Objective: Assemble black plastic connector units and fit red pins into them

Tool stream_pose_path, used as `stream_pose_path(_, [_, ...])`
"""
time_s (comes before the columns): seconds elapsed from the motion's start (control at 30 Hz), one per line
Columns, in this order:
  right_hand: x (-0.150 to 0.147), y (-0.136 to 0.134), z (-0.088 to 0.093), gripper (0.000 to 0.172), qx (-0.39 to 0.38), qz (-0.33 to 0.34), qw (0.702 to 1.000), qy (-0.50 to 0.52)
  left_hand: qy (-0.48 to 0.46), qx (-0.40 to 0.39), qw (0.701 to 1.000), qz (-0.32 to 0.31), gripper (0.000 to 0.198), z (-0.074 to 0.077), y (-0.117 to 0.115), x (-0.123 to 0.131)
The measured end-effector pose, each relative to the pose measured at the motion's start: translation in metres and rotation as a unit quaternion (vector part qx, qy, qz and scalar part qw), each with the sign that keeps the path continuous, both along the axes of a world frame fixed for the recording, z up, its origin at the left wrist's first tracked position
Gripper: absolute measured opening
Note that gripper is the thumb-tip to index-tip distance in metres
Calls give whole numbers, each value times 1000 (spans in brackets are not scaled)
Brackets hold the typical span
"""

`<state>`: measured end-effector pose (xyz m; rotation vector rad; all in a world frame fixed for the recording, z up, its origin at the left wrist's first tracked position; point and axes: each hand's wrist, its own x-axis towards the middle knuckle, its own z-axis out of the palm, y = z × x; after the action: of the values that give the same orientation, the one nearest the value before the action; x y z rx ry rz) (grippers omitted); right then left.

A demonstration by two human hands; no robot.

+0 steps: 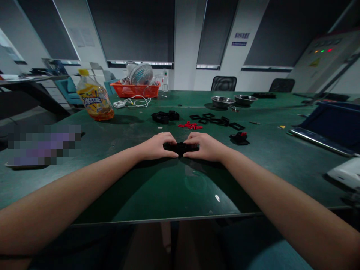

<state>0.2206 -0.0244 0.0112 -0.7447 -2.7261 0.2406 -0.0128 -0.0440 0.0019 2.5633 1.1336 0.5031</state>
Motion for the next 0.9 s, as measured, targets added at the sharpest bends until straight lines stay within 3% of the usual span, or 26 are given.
stream_pose_path(0.9, [0,0,0,37,1,-2,1000,-3,-1,7,1000,1,36,-1,0,0])
